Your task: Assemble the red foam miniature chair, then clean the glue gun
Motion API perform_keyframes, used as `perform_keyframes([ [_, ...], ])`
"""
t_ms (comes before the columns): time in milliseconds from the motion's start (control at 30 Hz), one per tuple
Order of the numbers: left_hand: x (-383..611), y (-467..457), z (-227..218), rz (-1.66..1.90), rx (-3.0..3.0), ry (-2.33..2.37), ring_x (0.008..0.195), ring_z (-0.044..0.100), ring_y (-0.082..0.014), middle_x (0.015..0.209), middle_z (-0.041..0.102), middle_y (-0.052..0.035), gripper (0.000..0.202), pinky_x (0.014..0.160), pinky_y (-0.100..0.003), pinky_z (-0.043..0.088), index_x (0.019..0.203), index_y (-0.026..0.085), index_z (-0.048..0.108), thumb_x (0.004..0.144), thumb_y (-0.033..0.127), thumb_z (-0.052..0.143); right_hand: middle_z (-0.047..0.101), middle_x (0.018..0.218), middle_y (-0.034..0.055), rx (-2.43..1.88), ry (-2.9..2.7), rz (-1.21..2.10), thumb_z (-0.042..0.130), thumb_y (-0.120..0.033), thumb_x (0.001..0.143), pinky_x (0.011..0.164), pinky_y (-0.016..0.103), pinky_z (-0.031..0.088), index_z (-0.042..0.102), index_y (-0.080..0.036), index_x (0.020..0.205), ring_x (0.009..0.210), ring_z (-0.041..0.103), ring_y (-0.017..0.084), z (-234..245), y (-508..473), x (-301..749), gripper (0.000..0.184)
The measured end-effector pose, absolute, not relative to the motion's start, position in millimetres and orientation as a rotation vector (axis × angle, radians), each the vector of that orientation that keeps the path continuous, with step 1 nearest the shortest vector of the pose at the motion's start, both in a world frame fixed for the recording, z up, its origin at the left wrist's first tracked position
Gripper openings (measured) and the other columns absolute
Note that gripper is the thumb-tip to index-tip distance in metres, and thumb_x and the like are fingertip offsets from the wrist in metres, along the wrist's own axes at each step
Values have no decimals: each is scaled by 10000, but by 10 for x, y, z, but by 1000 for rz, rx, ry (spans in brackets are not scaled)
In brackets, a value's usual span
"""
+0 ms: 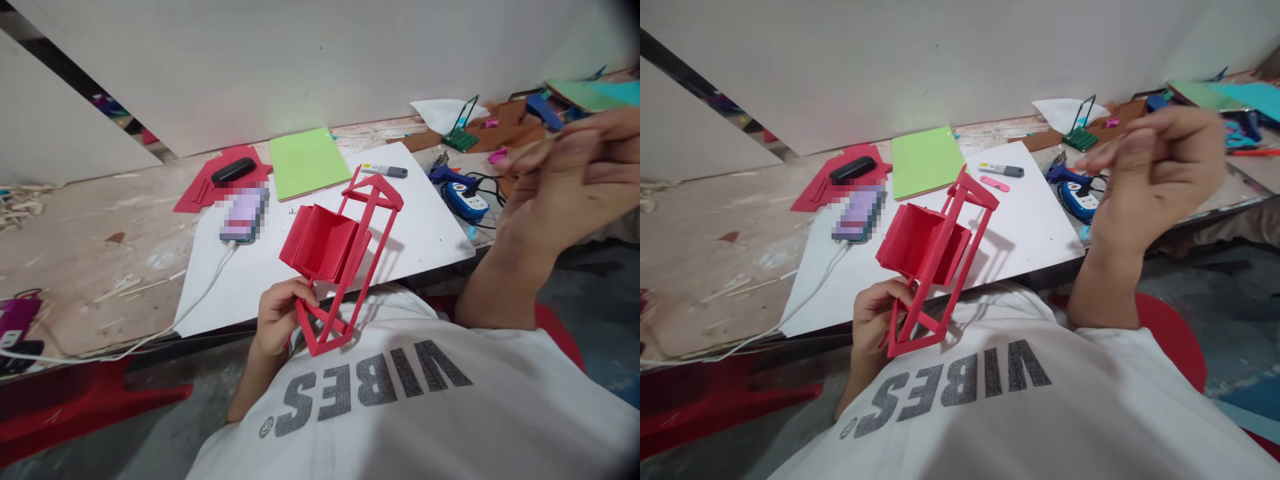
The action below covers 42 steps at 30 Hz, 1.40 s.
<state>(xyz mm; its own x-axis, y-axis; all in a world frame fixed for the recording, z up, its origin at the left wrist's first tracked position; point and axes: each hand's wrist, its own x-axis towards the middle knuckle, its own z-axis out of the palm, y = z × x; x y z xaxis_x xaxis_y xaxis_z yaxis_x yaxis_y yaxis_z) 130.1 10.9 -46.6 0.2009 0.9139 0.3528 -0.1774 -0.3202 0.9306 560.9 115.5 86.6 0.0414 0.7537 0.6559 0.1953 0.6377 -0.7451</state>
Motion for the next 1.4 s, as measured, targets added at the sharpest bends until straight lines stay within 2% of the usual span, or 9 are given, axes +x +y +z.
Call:
perform_keyframes([
  [133,1299,108,-477,1329,1448,763,703,662,-165,860,776,-37,63,628,-292,458,957,224,902,986,269,868,789,895,42,-866,-1526,487,988,-656,981,815,420,635,803,-315,1102,914,771,249,727,1161,4781,406],
  [300,1291,84,-507,1282,1465,776,756,692,-179,900,794,-37,79,667,-300,485,988,236,913,956,221,842,831,854,32,-674,-1607,362,917,-528,1070,695,339,587,876,-252,1006,740,754,167,617,1370,4566,286],
  [400,1296,65,-508,1282,1441,789,770,697,-184,918,799,-36,97,672,-306,486,996,240,911,958,210,827,805,802,14,-712,-1660,427,946,-539,1040,631,309,549,870,-234,910,697,724,151,644,1418,4587,340],
  [567,1297,78,-511,1289,1468,770,764,687,-176,910,794,-34,89,689,-312,467,985,241,916,965,210,836,704,691,-14,-831,-1652,754,1120,-549,843,548,305,483,800,-231,794,622,611,138,724,1353,4535,454],
  [767,1295,100,-495,1284,1470,774,746,685,-186,889,790,-43,67,685,-322,466,958,236,912,971,258,850,681,686,2,-823,-1619,978,1128,-526,829,625,356,598,760,-223,777,668,652,171,773,1380,4559,480],
  [1000,1333,92,-421,1290,1464,810,710,662,-183,855,777,-39,74,663,-309,465,927,241,914,933,218,844,689,666,-12,-779,-1605,612,997,-547,918,574,344,533,789,-249,782,611,617,157,618,1554,4580,388],
  [1167,1329,78,-404,1307,1452,835,707,665,-189,839,778,-39,56,664,-307,478,902,241,909,910,245,854,741,689,4,-677,-1506,378,967,-693,966,543,365,491,809,-271,847,576,647,170,541,1532,4597,466],
  [1233,1328,83,-397,1311,1448,822,690,651,-176,832,771,-32,53,644,-299,461,905,238,906,901,239,853,750,711,17,-602,-1426,251,957,-697,992,553,382,469,818,-273,878,582,651,174,512,1512,4588,460],
  [1400,1339,89,-386,1318,1410,805,683,639,-157,833,770,-24,86,624,-282,448,908,230,897,876,189,828,631,688,-2,-557,-1201,20,873,-709,1070,578,407,452,742,-301,873,569,597,181,593,1444,4500,472],
])
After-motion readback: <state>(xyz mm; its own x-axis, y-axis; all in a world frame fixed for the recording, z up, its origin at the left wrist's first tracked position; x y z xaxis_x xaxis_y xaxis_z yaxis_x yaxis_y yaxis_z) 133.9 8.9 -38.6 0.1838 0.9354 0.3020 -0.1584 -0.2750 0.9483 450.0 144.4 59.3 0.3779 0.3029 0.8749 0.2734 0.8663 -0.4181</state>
